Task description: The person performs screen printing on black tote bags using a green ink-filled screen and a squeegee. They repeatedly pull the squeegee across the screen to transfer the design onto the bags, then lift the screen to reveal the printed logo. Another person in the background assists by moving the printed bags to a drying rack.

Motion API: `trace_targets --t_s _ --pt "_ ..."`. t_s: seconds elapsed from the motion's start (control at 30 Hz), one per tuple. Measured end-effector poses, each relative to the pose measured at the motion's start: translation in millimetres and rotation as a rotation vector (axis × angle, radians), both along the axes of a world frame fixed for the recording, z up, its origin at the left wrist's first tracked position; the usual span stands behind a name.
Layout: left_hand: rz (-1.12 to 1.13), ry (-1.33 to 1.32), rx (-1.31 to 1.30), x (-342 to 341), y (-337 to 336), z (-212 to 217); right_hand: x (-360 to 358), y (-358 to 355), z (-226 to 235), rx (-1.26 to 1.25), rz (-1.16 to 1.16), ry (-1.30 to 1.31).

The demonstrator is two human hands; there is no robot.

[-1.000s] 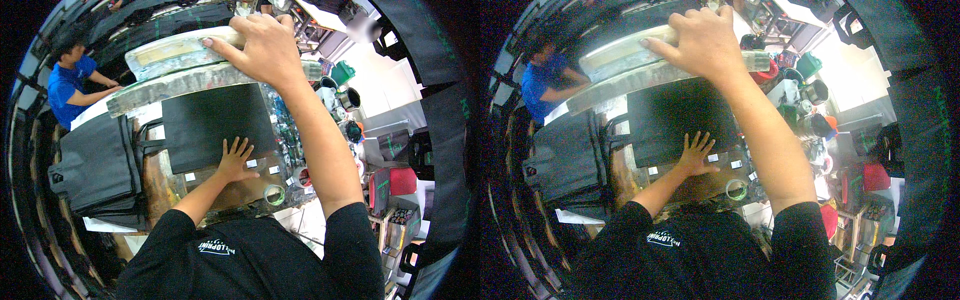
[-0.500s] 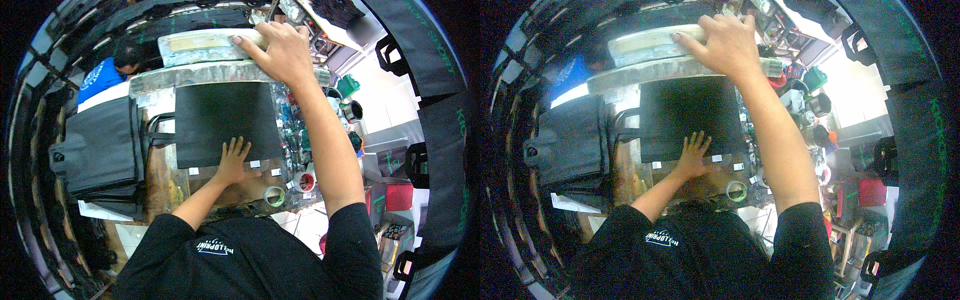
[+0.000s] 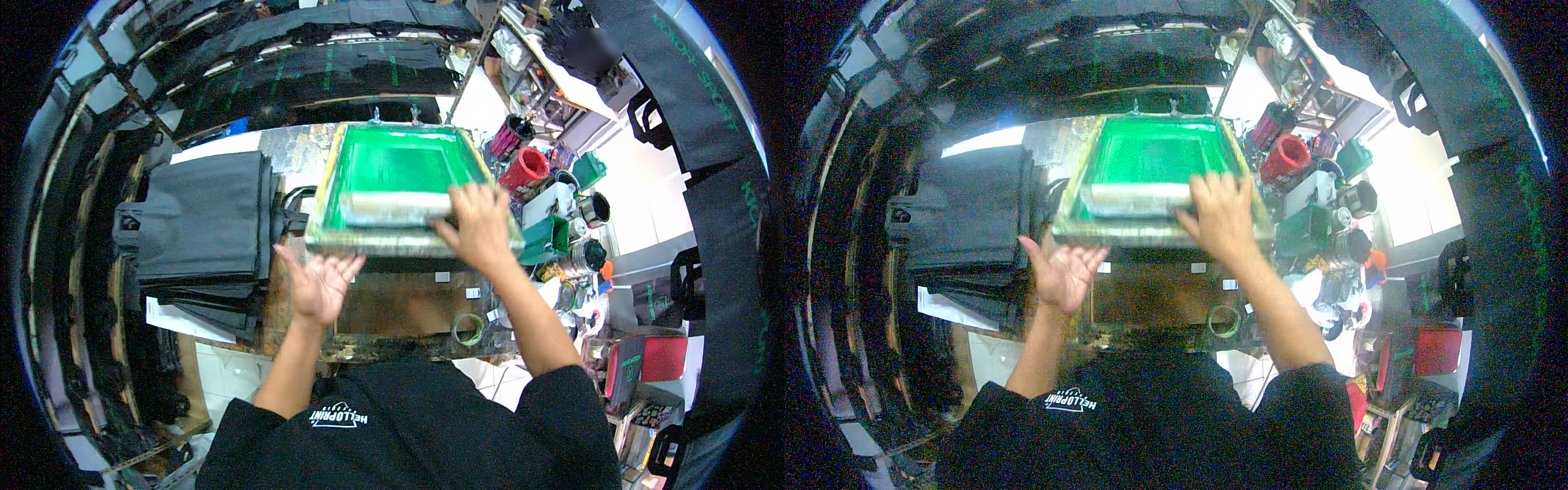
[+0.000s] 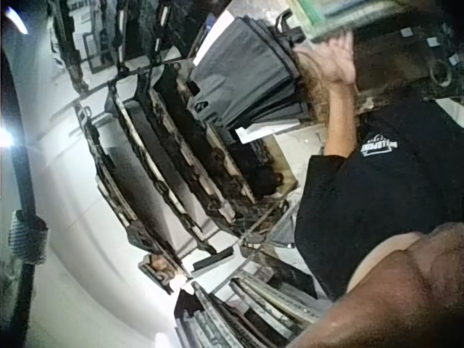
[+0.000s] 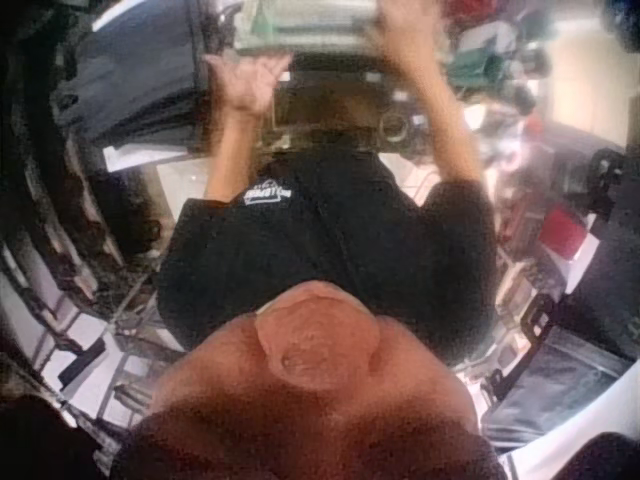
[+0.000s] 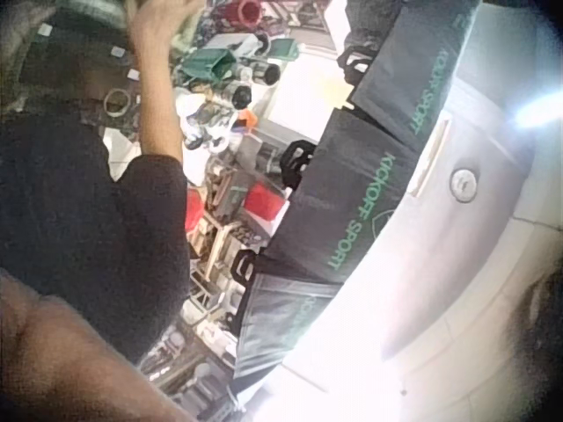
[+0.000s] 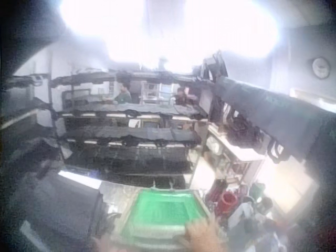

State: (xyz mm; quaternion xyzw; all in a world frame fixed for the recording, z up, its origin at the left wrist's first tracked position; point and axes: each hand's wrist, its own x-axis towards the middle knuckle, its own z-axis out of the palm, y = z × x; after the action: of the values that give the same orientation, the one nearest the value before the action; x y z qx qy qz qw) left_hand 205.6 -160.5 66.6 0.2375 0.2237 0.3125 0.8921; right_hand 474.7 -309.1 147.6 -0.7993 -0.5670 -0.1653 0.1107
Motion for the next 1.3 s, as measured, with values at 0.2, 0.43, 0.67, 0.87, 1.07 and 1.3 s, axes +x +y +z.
trace_targets --t_s 0.2,0.43,0.67,0.87,1.07,1.3 --pt "-0.139 0.324 -0.127 -33 -26 -96 -3 -12 -112 -0.25 0.037 0.117" --pt "-0.143 0.464 -0.101 -22 -27 -100 7 -11 -108 -0.333 0.029 0.257" --pt "-0.196 0.458 -0.105 -24 -25 -125 -25 -26 -142 -0.266 0.044 0.131" --pt "-0.191 0.533 -0.116 -21 -27 -120 22 30 -161 -0.24 0.008 0.181" --pt "-0.15 0.568 -0.184 -22 -28 -117 92 115 -172 -0.204 0.023 0.09" --pt "-0.135 0.6 -0.192 -14 -28 -108 182 207 -193 -0.192 0.006 0.03"
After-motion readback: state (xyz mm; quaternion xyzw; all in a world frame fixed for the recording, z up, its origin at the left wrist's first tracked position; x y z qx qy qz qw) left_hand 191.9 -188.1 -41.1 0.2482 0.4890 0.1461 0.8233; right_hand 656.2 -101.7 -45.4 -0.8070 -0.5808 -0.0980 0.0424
